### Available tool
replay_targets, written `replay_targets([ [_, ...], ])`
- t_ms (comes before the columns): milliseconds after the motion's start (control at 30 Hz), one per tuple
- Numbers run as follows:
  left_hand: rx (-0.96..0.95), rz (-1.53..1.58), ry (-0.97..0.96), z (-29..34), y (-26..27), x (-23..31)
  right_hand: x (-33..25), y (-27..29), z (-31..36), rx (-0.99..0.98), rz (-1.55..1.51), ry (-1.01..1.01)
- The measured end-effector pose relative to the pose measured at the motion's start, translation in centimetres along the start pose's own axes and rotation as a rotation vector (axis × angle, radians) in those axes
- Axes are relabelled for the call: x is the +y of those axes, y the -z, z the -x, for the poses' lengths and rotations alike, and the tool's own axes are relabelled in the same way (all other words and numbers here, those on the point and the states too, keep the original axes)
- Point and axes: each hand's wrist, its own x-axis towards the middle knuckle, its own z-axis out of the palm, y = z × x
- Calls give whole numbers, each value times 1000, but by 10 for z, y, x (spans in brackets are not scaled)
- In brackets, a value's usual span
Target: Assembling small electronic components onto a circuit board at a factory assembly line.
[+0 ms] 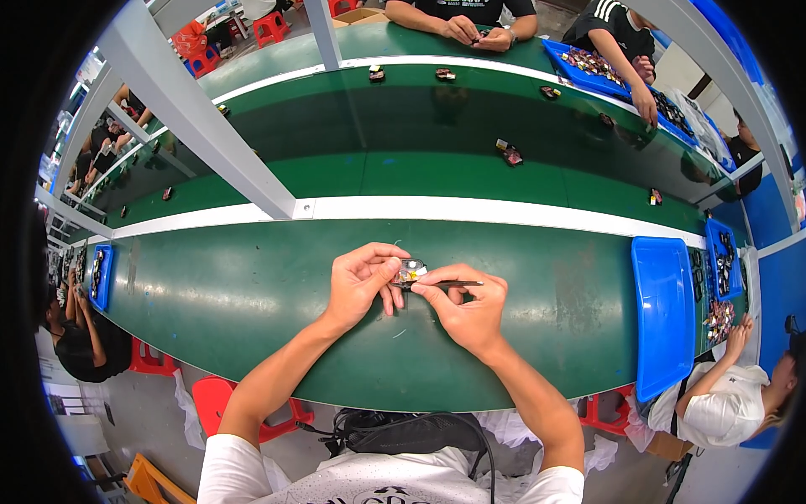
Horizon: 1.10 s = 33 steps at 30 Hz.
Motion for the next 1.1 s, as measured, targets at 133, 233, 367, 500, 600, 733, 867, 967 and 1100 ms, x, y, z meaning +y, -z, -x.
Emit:
replay_targets([
  [133,19,-13,3,0,-1,1,-1,0,-1,3,6,2],
  [233,31,-25,-9,0,-1,0,-1,-1,-1,6,4,-5],
  [367,43,-12,-6,1,-3,1,-1,-1,0,5,5,-5],
  [500,38,-6,0,1,-3,1,-2,-5,0,33,21,29],
  [600,40,-9,-2,1,-2,1,-2,-5,0,33,27,41],
  [733,59,-14,8,1,-4,2,-1,-1,1,14,-10,-109],
  [867,73,-16,11,0,-4,0,-2,-1,-2,34,-7,-93],
  [967,93,-18,-3,0,-2,0,-6,-1,-3,41,42,3],
  [1100,99,-24,-11,0,-4,0,-7,-1,-3,-9,72,56],
])
